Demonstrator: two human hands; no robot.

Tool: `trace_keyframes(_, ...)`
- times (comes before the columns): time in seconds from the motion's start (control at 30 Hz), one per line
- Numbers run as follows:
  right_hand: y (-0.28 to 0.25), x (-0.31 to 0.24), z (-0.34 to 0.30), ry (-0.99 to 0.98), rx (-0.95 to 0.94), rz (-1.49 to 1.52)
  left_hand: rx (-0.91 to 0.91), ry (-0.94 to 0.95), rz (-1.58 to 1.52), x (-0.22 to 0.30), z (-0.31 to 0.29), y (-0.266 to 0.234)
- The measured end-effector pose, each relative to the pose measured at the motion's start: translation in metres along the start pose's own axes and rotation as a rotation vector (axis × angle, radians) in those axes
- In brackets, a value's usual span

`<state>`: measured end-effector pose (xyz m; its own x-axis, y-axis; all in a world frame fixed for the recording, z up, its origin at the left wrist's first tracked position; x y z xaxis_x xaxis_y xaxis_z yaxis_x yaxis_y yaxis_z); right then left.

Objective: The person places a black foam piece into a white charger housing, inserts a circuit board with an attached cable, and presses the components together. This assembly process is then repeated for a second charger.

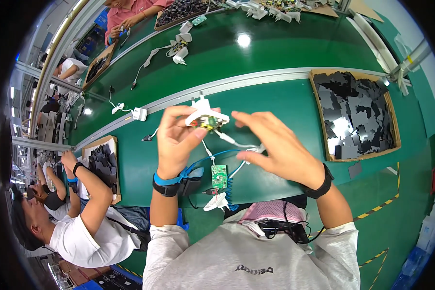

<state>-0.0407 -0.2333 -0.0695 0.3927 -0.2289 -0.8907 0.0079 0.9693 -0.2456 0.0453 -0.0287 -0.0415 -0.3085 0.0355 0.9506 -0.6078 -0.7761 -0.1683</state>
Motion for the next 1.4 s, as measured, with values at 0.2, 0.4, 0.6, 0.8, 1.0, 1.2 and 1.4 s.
trace_keyframes(0.2, -0.012, 0.001, -0.006, 0.069, -0.246, -0.328, 0.09, 0.222, -0.175, 0.043, -0.006, 0.002)
trace_keyframes(0.4, -0.02, -0.023, 0.001, -0.157, 0.573, 0.016, 0.219, 0.267, -0.056, 0.05, -0.017, 0.003)
trace_keyframes(0.6, -0.043, 0.005, -0.012, 0.054, 0.323, -0.256, 0.282, 0.27, -0.015, 0.052, -0.021, 0.008)
trace_keyframes(0.8, -0.05, -0.004, -0.022, -0.21, 0.516, -0.176, 0.229, 0.267, -0.007, 0.057, -0.021, 0.01)
trace_keyframes(1.0, -0.054, -0.007, -0.035, -0.181, 0.332, 0.759, 0.164, 0.259, 0.021, 0.051, -0.017, 0.017)
trace_keyframes(1.2, -0.053, -0.011, -0.028, -0.524, 0.292, 0.29, 0.11, 0.196, -0.167, 0.05, -0.01, 0.032)
trace_keyframes(1.4, -0.063, -0.012, -0.04, -0.553, 0.374, 0.122, 0.139, 0.128, -0.153, 0.039, -0.014, 0.029)
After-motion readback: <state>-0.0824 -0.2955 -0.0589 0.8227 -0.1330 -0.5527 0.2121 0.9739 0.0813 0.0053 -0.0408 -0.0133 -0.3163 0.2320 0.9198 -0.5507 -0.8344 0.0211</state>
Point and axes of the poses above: each hand's wrist, its own z-axis towards the middle knuckle, its own y-axis out of the palm, x = y × z, the point moved 1 cm from there along z, towards the middle knuckle, and after that the axes turned 10 degrees about z, right-handed, at the moved point
